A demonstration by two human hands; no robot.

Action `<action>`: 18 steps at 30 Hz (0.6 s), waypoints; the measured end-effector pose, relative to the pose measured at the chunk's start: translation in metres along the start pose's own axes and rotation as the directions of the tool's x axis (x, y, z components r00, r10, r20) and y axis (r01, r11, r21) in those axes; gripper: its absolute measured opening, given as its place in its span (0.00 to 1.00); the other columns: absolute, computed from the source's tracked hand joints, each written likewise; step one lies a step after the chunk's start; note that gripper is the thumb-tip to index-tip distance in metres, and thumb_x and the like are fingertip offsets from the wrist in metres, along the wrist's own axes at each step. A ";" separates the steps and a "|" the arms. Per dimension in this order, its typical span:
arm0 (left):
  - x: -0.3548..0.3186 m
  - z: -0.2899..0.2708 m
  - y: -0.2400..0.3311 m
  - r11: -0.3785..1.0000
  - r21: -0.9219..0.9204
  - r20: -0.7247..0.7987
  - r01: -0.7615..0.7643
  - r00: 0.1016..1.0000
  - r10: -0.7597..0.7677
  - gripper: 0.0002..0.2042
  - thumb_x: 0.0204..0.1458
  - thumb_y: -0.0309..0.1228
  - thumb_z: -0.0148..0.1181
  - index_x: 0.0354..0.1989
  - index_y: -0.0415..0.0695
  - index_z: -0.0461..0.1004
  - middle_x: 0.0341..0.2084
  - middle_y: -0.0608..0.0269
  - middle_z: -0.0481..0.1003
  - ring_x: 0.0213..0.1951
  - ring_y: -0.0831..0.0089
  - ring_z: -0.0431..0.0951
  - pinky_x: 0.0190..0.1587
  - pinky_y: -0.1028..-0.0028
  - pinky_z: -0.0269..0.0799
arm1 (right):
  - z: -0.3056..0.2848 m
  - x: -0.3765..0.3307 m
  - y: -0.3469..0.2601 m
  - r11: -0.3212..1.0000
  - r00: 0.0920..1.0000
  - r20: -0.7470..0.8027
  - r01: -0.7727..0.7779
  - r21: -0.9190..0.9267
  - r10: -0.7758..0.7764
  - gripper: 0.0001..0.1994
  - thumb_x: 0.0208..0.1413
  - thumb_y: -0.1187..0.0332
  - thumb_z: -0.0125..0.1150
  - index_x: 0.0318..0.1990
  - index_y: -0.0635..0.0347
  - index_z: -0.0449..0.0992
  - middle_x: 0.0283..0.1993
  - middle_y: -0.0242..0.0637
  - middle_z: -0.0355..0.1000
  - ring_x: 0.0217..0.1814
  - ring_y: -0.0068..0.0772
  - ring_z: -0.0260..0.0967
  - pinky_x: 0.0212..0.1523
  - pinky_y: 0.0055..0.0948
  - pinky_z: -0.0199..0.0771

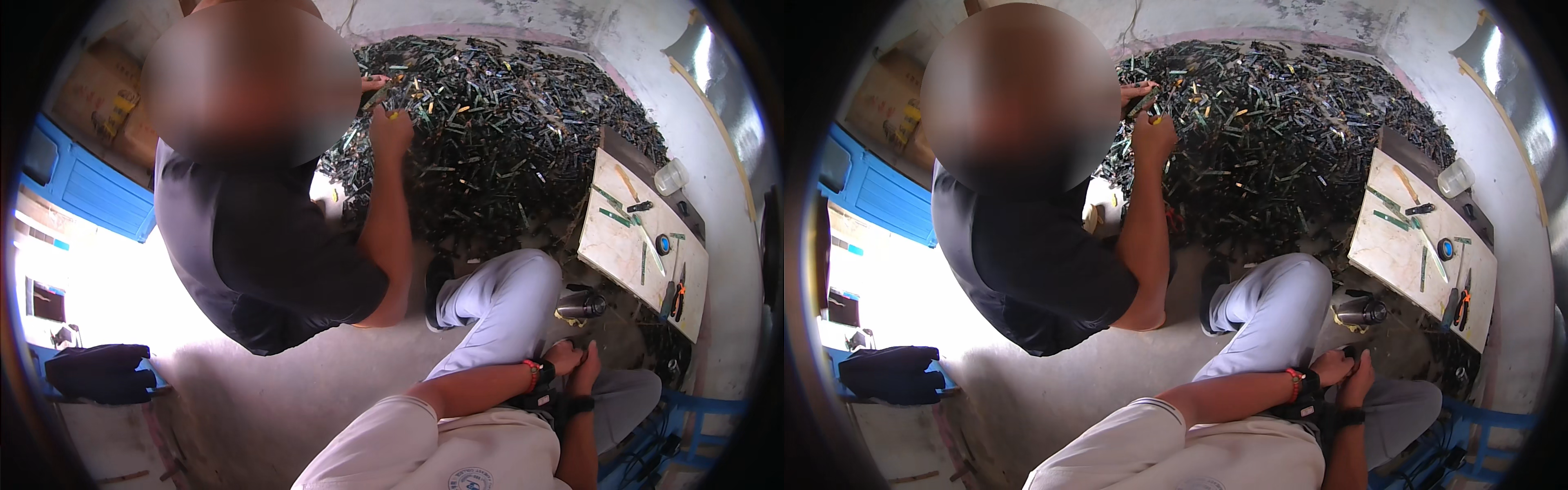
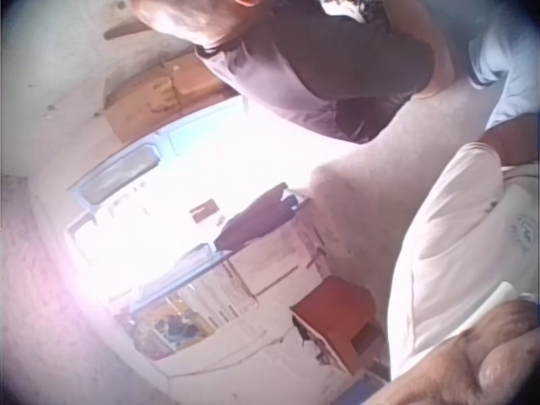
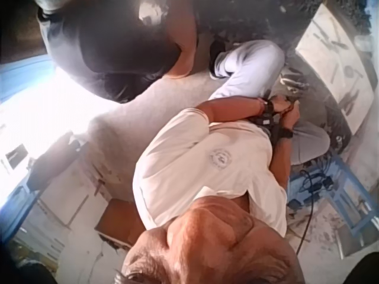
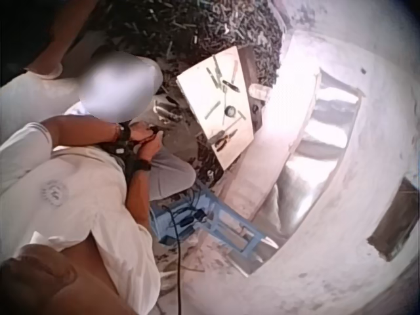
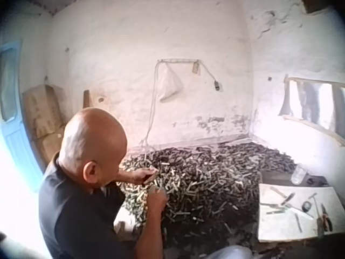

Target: The person sits on the floor and uses pliers and a screwdriver to strip components from small green circuit boards. They repeatedly pick up boards from a large pile, remove parts, and place the boards on a nearby white board. Another person works alongside them on a similar pile of electronic waste.

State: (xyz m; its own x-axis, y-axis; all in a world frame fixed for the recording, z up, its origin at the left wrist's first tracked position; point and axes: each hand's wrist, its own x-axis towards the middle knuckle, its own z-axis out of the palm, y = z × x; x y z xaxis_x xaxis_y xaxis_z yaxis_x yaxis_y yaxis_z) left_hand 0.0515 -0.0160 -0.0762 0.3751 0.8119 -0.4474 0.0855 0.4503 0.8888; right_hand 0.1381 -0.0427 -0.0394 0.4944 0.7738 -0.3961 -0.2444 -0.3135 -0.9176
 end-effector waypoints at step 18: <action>0.000 0.009 -0.003 0.947 0.301 0.073 -0.112 0.993 0.095 0.17 0.54 0.34 0.46 0.35 0.29 0.73 0.31 0.40 0.76 0.41 0.45 0.77 0.44 0.54 0.72 | -0.017 0.025 0.048 0.953 0.966 -0.037 0.244 -0.181 -0.255 0.19 0.65 0.60 0.54 0.22 0.59 0.68 0.24 0.24 0.66 0.26 0.15 0.58 0.26 0.24 0.62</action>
State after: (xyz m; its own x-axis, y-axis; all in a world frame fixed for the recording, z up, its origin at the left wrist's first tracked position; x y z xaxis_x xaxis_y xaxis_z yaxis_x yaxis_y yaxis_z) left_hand 0.0596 -0.0211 -0.0779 0.4474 0.8218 -0.3528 0.3165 0.2235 0.9219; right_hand 0.1535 -0.0478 -0.0937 0.5712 0.8070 -0.1499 0.0390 -0.2091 -0.9771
